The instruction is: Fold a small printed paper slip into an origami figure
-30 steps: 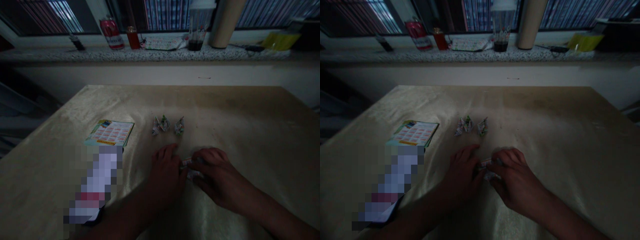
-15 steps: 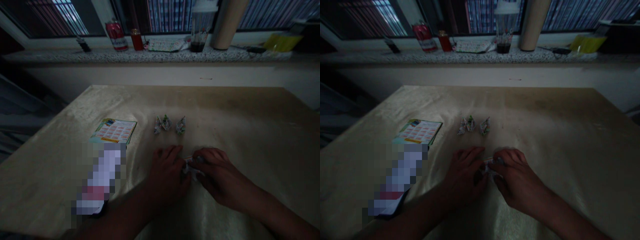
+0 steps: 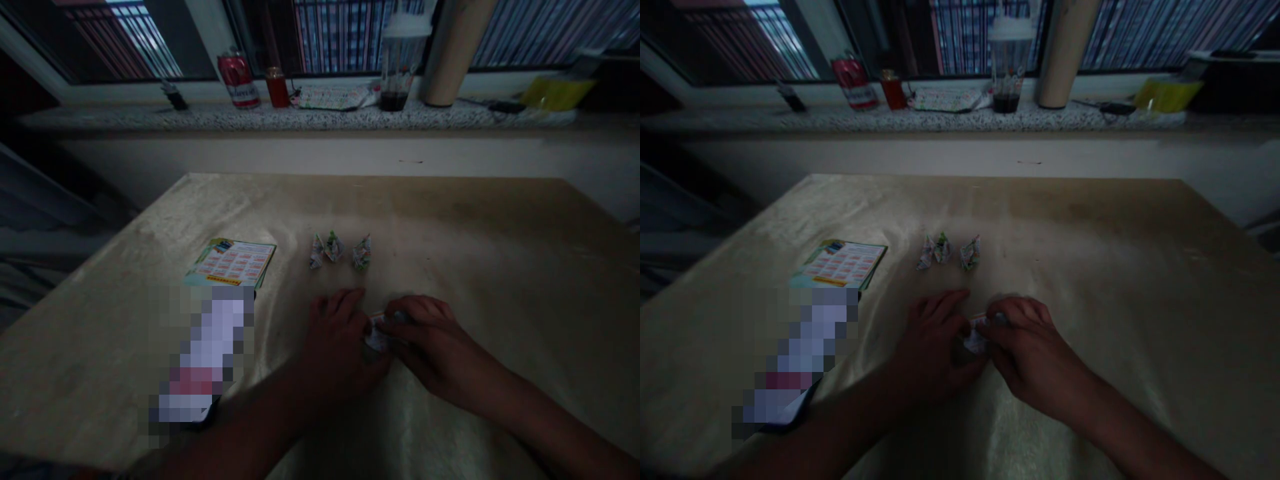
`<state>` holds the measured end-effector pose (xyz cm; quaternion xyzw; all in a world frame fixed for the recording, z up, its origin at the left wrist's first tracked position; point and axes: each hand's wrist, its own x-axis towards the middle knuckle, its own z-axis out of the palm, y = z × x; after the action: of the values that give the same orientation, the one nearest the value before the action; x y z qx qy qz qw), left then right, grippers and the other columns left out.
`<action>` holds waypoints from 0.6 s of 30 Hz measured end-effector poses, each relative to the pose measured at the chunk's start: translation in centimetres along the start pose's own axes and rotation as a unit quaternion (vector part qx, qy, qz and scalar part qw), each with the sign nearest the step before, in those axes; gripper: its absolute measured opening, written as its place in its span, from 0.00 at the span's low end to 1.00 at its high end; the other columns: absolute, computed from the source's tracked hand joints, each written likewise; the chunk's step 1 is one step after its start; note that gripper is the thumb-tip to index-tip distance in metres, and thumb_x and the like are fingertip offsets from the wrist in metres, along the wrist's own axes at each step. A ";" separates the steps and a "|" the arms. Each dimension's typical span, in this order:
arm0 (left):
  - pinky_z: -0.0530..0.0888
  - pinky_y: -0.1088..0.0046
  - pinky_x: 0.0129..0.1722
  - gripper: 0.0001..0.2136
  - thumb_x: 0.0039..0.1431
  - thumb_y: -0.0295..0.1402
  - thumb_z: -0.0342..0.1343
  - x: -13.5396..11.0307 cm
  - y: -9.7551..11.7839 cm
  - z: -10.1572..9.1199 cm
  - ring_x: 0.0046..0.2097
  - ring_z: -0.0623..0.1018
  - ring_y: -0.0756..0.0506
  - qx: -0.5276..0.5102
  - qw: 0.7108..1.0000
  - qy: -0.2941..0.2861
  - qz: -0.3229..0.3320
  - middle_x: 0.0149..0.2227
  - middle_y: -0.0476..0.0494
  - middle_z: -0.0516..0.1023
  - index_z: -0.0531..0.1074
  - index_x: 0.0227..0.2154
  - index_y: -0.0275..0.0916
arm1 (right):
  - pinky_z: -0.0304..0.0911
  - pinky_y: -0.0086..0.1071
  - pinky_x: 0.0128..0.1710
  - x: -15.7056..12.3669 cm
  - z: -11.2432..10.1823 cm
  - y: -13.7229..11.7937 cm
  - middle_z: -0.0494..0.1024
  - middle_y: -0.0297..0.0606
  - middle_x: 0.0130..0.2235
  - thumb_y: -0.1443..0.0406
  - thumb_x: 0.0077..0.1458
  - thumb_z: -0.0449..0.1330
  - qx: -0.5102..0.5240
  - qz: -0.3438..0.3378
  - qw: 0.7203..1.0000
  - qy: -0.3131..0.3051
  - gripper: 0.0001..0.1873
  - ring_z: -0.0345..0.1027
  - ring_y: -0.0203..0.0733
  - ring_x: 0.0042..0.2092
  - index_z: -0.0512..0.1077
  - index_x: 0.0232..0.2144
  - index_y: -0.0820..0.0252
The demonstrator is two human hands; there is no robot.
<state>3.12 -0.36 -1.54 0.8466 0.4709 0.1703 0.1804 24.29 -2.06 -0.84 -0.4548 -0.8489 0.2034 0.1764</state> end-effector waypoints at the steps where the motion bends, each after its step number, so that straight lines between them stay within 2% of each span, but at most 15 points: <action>1: 0.60 0.42 0.62 0.14 0.55 0.45 0.65 0.1 -0.1 -0.1 0.65 0.66 0.31 -0.013 1.000 -0.007 -0.008 0.65 0.33 0.69 0.79 0.37 0.39 | 0.56 0.48 0.56 -0.1 0.1 0.1 0.75 0.39 0.50 0.68 0.63 0.60 0.000 0.002 1.000 0.003 0.22 0.65 0.50 0.56 0.72 0.58 0.46; 5: 0.59 0.41 0.62 0.04 0.55 0.33 0.66 0.7 -1.0 -1.0 0.69 0.60 0.30 -0.038 0.997 -0.047 -0.047 0.69 0.36 0.62 0.81 0.34 0.43 | 0.57 0.48 0.56 -0.1 0.3 0.1 0.75 0.38 0.50 0.66 0.61 0.63 0.002 0.013 1.000 0.011 0.23 0.65 0.50 0.56 0.73 0.57 0.44; 11: 0.56 0.37 0.63 0.08 0.53 0.27 0.67 1.5 -2.5 -3.0 0.71 0.56 0.26 -0.041 0.991 -0.097 -0.076 0.71 0.38 0.58 0.85 0.33 0.48 | 0.57 0.49 0.55 0.1 0.4 0.5 0.76 0.37 0.51 0.68 0.57 0.66 -0.005 0.014 1.000 0.019 0.24 0.66 0.51 0.56 0.75 0.55 0.42; 15: 0.56 0.35 0.62 0.08 0.53 0.26 0.67 1.4 -3.0 -3.4 0.70 0.58 0.25 -0.037 0.991 -0.090 -0.088 0.70 0.36 0.60 0.85 0.33 0.46 | 0.57 0.50 0.55 0.1 0.2 0.7 0.75 0.38 0.52 0.67 0.56 0.67 -0.006 0.005 1.000 0.001 0.24 0.65 0.52 0.57 0.75 0.54 0.43; 18: 0.56 0.40 0.64 0.10 0.52 0.23 0.66 1.1 -3.0 -2.9 0.69 0.60 0.28 -0.058 0.994 -0.072 -0.057 0.68 0.36 0.61 0.84 0.36 0.44 | 0.56 0.50 0.57 0.0 -0.2 0.7 0.73 0.40 0.54 0.65 0.53 0.70 0.001 -0.006 1.000 -0.024 0.29 0.64 0.53 0.59 0.73 0.57 0.45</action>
<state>0.16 2.46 -0.25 0.8165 0.4938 0.1254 0.2717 24.89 -1.63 -1.02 -0.4450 -0.8552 0.2140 0.1576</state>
